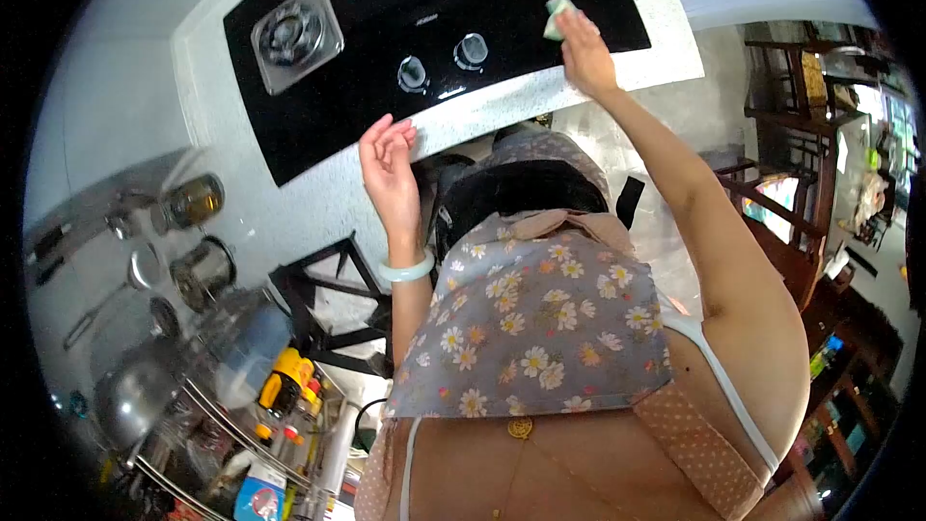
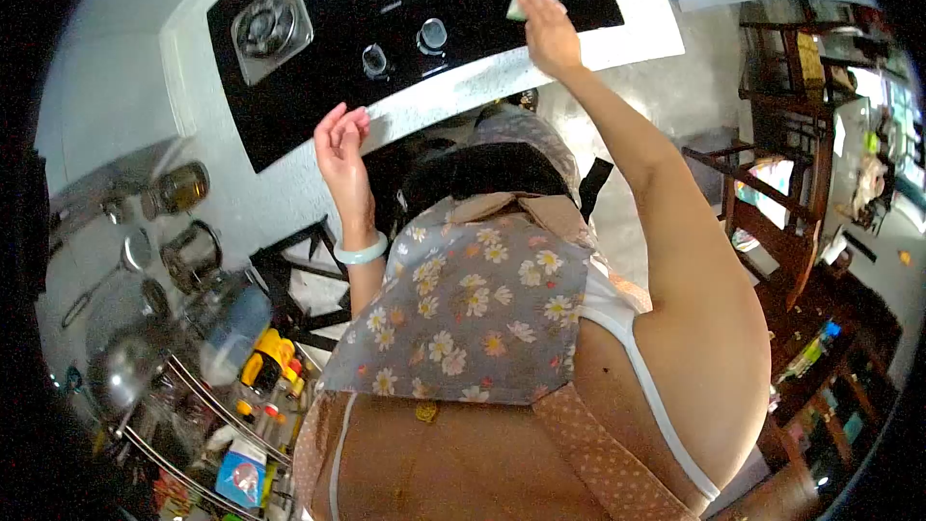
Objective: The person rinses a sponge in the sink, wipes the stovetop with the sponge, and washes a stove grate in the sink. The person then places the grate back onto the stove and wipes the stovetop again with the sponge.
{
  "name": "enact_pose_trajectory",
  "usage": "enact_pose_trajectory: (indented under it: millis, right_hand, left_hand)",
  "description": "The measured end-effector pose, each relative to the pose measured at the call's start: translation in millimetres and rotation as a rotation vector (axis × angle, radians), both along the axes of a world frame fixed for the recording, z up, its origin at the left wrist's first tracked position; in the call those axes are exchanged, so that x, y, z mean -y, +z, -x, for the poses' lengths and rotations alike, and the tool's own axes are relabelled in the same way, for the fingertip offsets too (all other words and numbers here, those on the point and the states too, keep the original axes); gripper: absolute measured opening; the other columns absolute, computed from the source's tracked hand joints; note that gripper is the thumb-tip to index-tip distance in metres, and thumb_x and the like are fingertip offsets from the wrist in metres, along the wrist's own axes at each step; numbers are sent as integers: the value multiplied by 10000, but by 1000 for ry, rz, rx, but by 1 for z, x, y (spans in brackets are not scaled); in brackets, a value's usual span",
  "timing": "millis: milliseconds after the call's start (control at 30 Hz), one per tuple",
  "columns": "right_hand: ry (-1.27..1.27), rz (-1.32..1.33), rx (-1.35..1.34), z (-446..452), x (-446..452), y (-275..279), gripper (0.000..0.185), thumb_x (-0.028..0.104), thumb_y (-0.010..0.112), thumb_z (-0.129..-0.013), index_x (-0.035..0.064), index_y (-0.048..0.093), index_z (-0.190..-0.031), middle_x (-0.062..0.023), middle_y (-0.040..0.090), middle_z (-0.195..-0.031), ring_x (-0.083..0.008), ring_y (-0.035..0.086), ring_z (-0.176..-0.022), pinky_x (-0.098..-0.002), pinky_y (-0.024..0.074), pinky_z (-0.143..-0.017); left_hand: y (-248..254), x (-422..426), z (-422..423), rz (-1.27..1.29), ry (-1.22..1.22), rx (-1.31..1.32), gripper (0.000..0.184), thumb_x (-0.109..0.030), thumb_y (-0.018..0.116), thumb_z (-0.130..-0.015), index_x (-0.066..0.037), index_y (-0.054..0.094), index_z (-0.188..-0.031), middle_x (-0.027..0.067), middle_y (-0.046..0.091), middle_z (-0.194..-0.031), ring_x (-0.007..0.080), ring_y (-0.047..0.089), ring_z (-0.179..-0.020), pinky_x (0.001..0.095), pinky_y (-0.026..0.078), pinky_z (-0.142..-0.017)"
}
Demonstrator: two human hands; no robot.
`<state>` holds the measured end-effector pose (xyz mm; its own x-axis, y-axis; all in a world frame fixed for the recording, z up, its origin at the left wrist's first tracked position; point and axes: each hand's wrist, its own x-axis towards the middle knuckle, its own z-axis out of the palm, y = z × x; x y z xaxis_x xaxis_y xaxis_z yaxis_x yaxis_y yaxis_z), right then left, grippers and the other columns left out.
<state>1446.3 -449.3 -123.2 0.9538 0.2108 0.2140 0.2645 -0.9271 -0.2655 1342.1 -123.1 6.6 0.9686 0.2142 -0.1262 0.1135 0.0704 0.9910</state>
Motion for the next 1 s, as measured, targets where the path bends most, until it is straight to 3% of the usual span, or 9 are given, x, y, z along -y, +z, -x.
enact_pose_trajectory:
  millis: [67,100,167,300,500,633,700,833,1000]
  right_hand:
    - [-56,43,116,-25,-3,10,478,38,491,-835,38,424,-1308,-152,452,-1339,-324,407,-1260,-410,317,-1064]
    - [112,-134,256,-39,-13,-2,448,46,498,-829,39,461,-1275,-154,477,-1312,-311,425,-1245,-402,334,-1052]
    - [179,-306,-47,-52,-67,-5,425,56,487,-826,58,499,-1251,-156,510,-1280,-288,438,-1237,-395,348,-1043]
    - [347,-188,7,-64,-81,13,478,11,419,-840,174,512,-1280,-59,447,-1375,-220,416,-1268,-339,304,-1088]
    - [-141,-26,237,-54,72,11,434,-19,448,-831,139,549,-1222,-86,521,-1295,-258,509,-1180,-370,395,-1018]
    - [5,-161,-144,-68,15,40,447,-30,472,-816,139,526,-1227,-61,542,-1269,-244,527,-1161,-355,420,-1005]
    - [276,-155,30,-74,-11,15,541,42,505,-824,146,420,-1348,-56,435,-1384,-203,392,-1292,-339,291,-1093]
    - [139,-120,-239,-72,46,32,494,109,451,-909,142,355,-1393,-10,299,-1471,-147,268,-1358,-320,180,-1143]
    - [185,-90,-81,-102,125,26,447,199,456,-930,144,399,-1370,-34,345,-1447,-194,307,-1343,-355,227,-1124]
  left_hand:
    - [-11,12,-13,-79,-104,10,287,-120,482,-950,14,464,-1203,137,580,-1108,191,573,-1018,301,454,-925]
    - [-18,20,-21,-123,-152,-16,319,-134,512,-937,2,456,-1220,138,549,-1161,194,542,-1051,306,434,-938]
    - [-24,42,-34,-307,-239,-39,362,-142,543,-919,-13,444,-1242,136,517,-1204,197,505,-1080,318,412,-951]
    - [-25,77,-52,-552,-320,-79,465,-174,572,-900,-28,405,-1309,154,414,-1294,245,442,-1161,356,389,-979]
    - [-43,106,-65,-599,-269,-104,435,-132,563,-884,-3,427,-1276,195,440,-1255,302,447,-1166,385,395,-965]
    - [-37,133,-85,-810,-270,-105,427,-140,555,-891,12,433,-1271,184,437,-1279,300,457,-1148,377,369,-983]
    - [-33,148,-101,-909,-279,-57,425,-149,552,-898,20,433,-1269,179,435,-1288,292,464,-1134,372,361,-984]
    - [-30,172,-136,-858,-249,18,445,-109,570,-855,51,434,-1248,232,466,-1253,369,437,-1171,422,334,-1010]
    - [-52,206,-158,-1057,-393,18,548,-165,574,-868,113,364,-1291,327,357,-1339,433,356,-1260,425,304,-1052]
